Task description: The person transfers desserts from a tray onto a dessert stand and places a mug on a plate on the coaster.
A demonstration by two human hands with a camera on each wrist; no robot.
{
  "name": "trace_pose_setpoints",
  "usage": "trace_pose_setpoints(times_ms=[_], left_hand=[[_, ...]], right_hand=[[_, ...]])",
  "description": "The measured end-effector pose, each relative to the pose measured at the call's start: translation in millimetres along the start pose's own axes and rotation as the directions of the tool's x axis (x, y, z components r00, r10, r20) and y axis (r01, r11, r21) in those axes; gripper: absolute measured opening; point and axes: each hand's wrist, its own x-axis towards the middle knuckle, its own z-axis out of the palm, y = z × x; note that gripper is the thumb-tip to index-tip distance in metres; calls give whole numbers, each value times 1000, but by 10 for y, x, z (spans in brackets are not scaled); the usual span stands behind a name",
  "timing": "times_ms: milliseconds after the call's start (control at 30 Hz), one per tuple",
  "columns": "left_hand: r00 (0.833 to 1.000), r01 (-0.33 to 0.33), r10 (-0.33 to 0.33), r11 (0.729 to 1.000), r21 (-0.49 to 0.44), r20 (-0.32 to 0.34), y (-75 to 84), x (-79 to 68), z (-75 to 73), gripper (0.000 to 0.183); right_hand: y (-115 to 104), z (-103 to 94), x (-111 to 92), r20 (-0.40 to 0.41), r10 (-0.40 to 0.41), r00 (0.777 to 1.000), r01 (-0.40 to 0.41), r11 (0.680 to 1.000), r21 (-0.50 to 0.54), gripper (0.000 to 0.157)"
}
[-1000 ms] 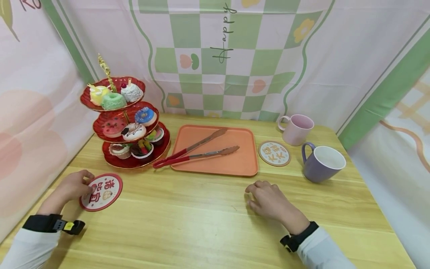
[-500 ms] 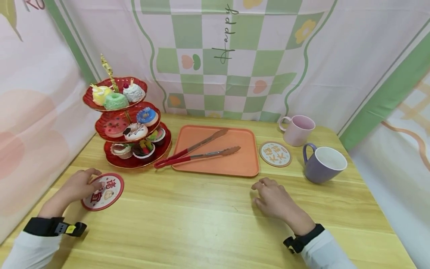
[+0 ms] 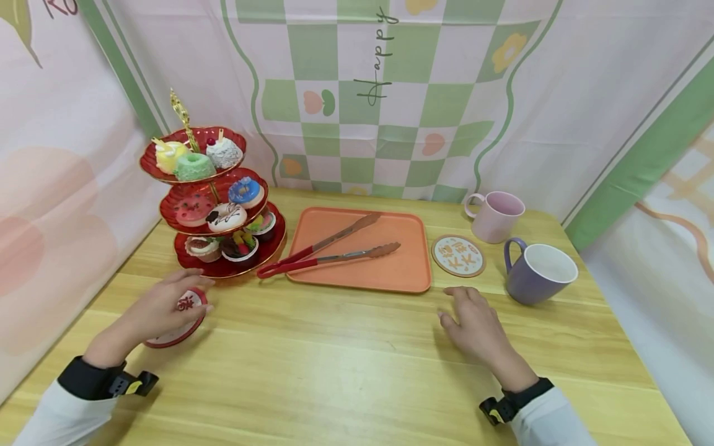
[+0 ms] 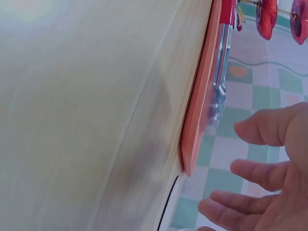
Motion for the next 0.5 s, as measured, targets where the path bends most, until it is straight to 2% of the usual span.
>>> trace_pose_setpoints(times_ms=[200,333,400,467,500], left_hand=[[998,-60,60,998,12,12,184,41,29,40],[996,-87,87,996,-24,9,327,55,43,41],[995,-93,93,995,-34,20,396,56,56,40],[995,-94,95,995,-39,36,458,57,73,38],[994,-95,97,995,-37,44,485,58,82,38]], right_hand=[[95,-56,-19,-83,117,990,-112,992,57,52],[169,-84,-24,-182,180,967,-163,981,102,51],[205,-84,-20,-269,218,938,-187,973,136,49],[244,-75,-10,-373,259,891,-206,963,174,46],[265,-71,-1,-427,282,859,-218,956,195,45]])
